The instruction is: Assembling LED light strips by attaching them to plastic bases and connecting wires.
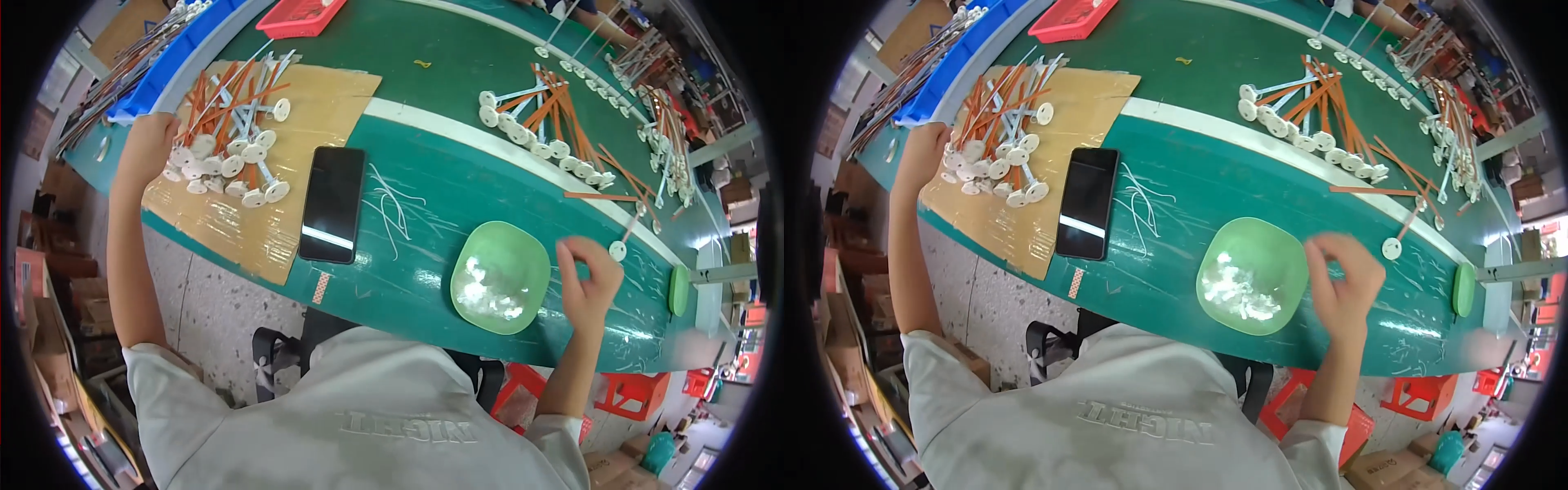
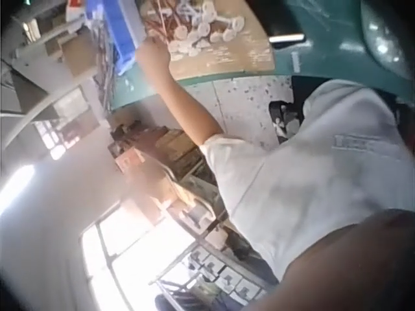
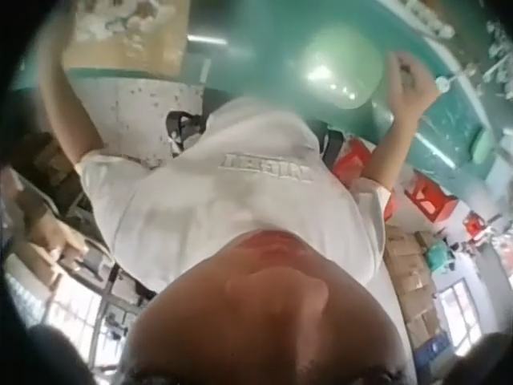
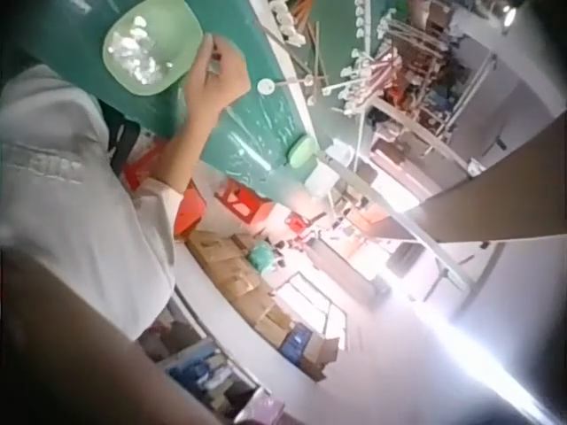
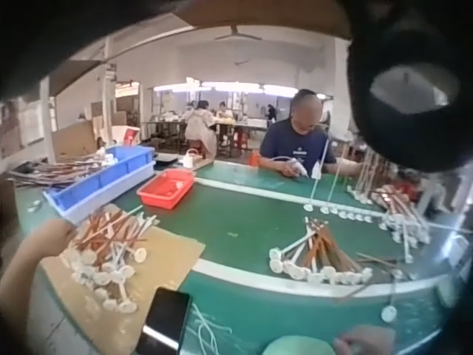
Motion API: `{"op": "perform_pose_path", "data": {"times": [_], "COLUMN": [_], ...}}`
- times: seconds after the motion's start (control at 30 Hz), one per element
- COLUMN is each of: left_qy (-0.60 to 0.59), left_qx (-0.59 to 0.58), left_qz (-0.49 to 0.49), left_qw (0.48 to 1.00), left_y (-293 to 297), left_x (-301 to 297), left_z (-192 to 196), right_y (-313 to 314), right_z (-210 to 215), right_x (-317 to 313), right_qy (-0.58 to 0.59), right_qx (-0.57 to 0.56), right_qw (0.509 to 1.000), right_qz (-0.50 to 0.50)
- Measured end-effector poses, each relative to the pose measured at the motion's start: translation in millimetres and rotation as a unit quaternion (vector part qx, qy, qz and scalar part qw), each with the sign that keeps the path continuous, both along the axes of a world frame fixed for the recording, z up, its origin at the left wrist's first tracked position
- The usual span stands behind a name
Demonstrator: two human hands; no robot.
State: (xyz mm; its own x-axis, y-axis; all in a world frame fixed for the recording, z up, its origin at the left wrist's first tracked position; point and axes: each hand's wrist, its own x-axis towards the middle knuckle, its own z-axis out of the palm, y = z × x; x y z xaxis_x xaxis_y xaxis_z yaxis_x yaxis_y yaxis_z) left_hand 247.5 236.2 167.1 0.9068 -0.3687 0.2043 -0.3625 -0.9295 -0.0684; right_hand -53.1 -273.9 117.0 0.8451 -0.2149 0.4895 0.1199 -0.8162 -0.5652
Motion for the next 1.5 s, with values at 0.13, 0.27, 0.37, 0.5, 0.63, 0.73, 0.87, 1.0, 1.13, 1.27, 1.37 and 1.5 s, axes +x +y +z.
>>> {"op": "perform_pose_path", "data": {"times": [0.13,0.27,0.37,0.5,0.63,0.73,0.87,1.0,1.13,1.27,1.37,1.5], "left_qy": [-0.028,-0.087,-0.130,-0.142,-0.171,-0.170,-0.020,0.217,0.270,0.361,0.547,0.630], "left_qx": [-0.003,-0.053,-0.078,-0.066,-0.149,-0.167,-0.283,-0.500,-0.501,-0.500,-0.642,-0.668], "left_qz": [-0.035,-0.014,-0.050,-0.072,-0.140,-0.201,-0.256,-0.294,-0.373,-0.357,-0.308,-0.293], "left_qw": [0.999,0.995,0.987,0.985,0.964,0.950,0.924,0.785,0.733,0.702,0.440,0.265], "left_y": [-22,-56,-71,-71,-89,-102,-118,-165,-240,-276,-285,-282], "left_x": [9,-31,-51,-58,-80,-115,-160,-207,-239,-255,-269,-279], "left_z": [-21,-28,-34,-36,-37,-25,-30,-61,-76,-80,-87,-95], "right_y": [-16,-26,-53,-58,-53,-51,-29,8,45,60,63,68], "right_z": [10,23,26,4,-29,-23,5,6,-1,-11,-18,-33], "right_x": [44,91,125,159,171,158,111,37,-17,-44,-55,-64], "right_qy": [0.018,0.041,0.059,0.125,0.096,0.041,0.050,0.085,0.040,-0.012,-0.068,-0.187], "right_qx": [-0.020,-0.052,-0.132,-0.179,-0.230,-0.182,0.036,0.284,0.356,0.291,0.263,0.206], "right_qw": [1.000,0.997,0.989,0.976,0.966,0.980,0.997,0.955,0.929,0.949,0.954,0.956], "right_qz": [0.006,0.038,0.019,-0.020,-0.074,-0.070,-0.053,-0.018,0.092,0.124,0.124,0.090]}}
